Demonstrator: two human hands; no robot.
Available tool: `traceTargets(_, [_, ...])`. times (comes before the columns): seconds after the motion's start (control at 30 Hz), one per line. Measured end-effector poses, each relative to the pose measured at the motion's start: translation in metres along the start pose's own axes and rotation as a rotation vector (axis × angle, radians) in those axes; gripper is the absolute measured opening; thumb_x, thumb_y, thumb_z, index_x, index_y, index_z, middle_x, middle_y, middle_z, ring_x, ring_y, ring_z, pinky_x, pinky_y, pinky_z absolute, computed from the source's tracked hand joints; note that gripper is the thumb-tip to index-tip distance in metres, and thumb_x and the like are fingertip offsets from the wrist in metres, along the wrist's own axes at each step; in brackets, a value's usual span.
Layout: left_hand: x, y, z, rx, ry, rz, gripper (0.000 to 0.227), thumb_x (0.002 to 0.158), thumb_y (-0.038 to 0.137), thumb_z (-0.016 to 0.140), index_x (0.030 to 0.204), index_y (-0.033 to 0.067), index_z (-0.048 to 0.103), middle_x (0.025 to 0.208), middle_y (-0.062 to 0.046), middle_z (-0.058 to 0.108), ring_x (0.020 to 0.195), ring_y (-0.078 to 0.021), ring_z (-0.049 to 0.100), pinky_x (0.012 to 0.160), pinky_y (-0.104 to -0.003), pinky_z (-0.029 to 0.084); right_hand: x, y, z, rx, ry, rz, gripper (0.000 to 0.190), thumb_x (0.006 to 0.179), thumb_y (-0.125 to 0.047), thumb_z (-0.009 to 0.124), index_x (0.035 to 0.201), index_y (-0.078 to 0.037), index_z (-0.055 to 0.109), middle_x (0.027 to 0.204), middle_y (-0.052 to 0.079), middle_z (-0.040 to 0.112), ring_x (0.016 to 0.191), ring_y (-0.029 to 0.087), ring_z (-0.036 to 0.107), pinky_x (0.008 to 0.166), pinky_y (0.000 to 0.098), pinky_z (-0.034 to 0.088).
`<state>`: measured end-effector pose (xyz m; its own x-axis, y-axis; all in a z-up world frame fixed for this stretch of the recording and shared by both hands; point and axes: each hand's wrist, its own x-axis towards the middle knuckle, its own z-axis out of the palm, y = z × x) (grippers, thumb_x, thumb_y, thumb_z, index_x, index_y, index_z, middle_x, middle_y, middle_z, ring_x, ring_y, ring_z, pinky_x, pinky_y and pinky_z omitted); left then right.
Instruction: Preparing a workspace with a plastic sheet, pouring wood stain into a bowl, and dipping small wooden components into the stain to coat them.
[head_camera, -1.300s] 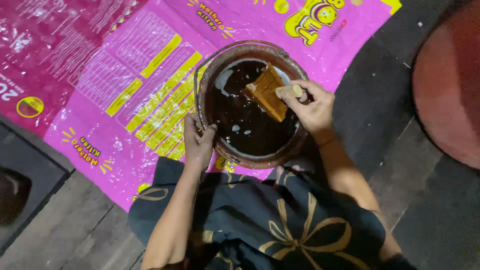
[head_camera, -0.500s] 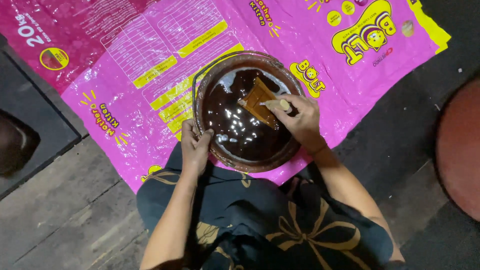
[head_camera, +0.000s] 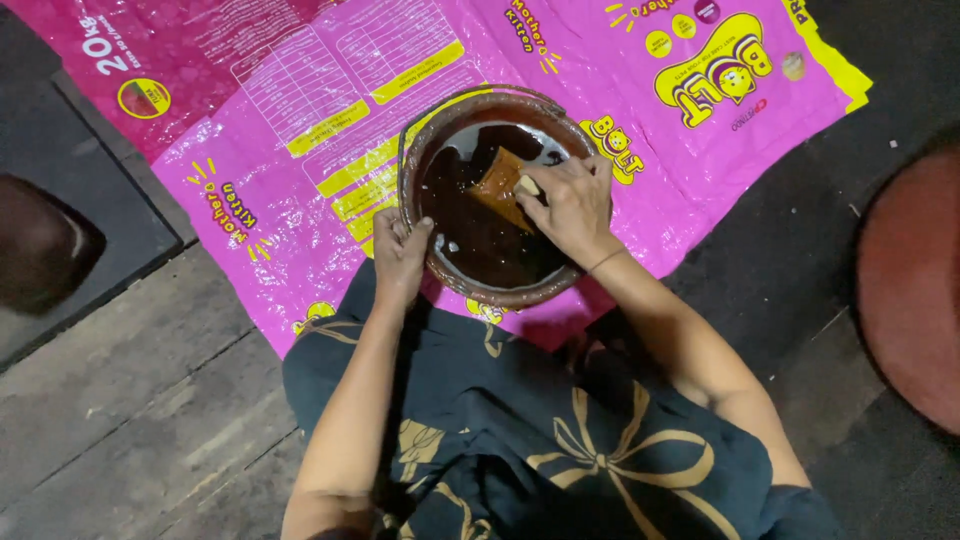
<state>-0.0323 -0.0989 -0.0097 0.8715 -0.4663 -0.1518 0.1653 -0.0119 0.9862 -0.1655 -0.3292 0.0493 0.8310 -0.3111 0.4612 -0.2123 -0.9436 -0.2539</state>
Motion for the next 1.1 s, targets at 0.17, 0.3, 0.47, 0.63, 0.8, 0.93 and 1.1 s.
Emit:
traceTargets(0.17, [-0.015, 0.034, 0.017, -0.016, 0.004, 0.006, 0.042, 0.097, 0.019, 0.075, 0.123, 0.0019, 0.047, 0.076, 0.005, 0.045, 0.067, -0.0068, 0.05, 0.059, -0.019, 0.04, -0.008, 0.001, 0.005, -0.001, 0.02, 0.0, 0.029, 0.079, -0.026, 0.085, 0.106, -0.021, 0.077, 0.08, 0.004, 0.074, 0.079, 0.03, 0.07, 0.077, 0.0434, 0.042])
traceTargets(0.3, [-0.004, 0.013, 0.012, -0.003, -0.003, 0.001, 0.048, 0.097, 0.028, 0.078, 0.124, 0.0029, 0.047, 0.077, 0.004, 0.051, 0.066, -0.0063, 0.052, 0.057, -0.018, 0.04, -0.012, 0.003, 0.016, 0.115, -0.031, 0.074, 0.024, 0.082, -0.019, 0.082, 0.104, -0.015, 0.075, 0.078, 0.007, 0.073, 0.072, 0.031, 0.072, 0.067, 0.0405, 0.053])
traceTargets(0.47, [0.016, -0.026, -0.002, 0.02, -0.001, -0.006, 0.052, 0.097, 0.033, 0.081, 0.124, 0.0048, 0.046, 0.079, 0.003, 0.056, 0.067, -0.0057, 0.054, 0.056, -0.017, 0.04, -0.016, 0.007, 0.031, 0.226, 0.057, 0.141, 0.021, 0.079, -0.017, 0.084, 0.098, -0.015, 0.075, 0.074, 0.01, 0.073, 0.07, 0.035, 0.074, 0.062, 0.0441, 0.056])
traceTargets(0.63, [-0.031, 0.089, 0.015, -0.165, 0.285, -0.045, 0.03, 0.103, 0.027, 0.061, 0.121, 0.0076, 0.046, 0.088, 0.003, 0.051, 0.077, -0.0035, 0.054, 0.063, -0.006, 0.036, -0.025, -0.012, -0.01, 0.559, 0.183, 0.368, 0.023, 0.085, -0.01, 0.082, 0.105, -0.003, 0.076, 0.082, 0.023, 0.074, 0.072, 0.031, 0.074, 0.064, 0.0328, 0.06])
traceTargets(0.8, [-0.025, 0.059, 0.033, 0.234, 0.239, 0.25, 0.034, 0.099, 0.019, 0.07, 0.125, 0.0169, 0.049, 0.091, -0.005, 0.066, 0.077, -0.0133, 0.06, 0.063, -0.02, 0.047, -0.049, 0.007, -0.026, 0.727, 0.289, 0.45, 0.024, 0.088, -0.002, 0.08, 0.11, -0.001, 0.072, 0.087, 0.019, 0.076, 0.072, 0.019, 0.073, 0.067, 0.0298, 0.06])
traceTargets(0.93, [-0.017, 0.052, 0.061, 0.058, 0.057, 0.083, 0.045, 0.094, 0.017, 0.078, 0.127, 0.0163, 0.048, 0.082, -0.002, 0.072, 0.062, -0.0024, 0.055, 0.059, -0.014, 0.044, -0.054, -0.001, -0.033, 0.753, 0.344, 0.412, 0.023, 0.09, 0.002, 0.08, 0.111, 0.003, 0.07, 0.088, 0.023, 0.074, 0.077, 0.026, 0.073, 0.07, 0.0362, 0.061])
traceTargets(1.1, [-0.012, 0.074, 0.078, 0.025, 0.001, -0.034, 0.065, 0.095, 0.04, 0.075, 0.135, 0.0023, 0.04, 0.085, -0.017, 0.075, 0.052, -0.0134, 0.066, 0.049, -0.022, 0.051, -0.052, -0.008, -0.025, 0.72, 0.436, 0.246, 0.022, 0.091, 0.006, 0.076, 0.111, 0.005, 0.068, 0.098, 0.024, 0.076, 0.087, 0.03, 0.076, 0.076, 0.0394, 0.062])
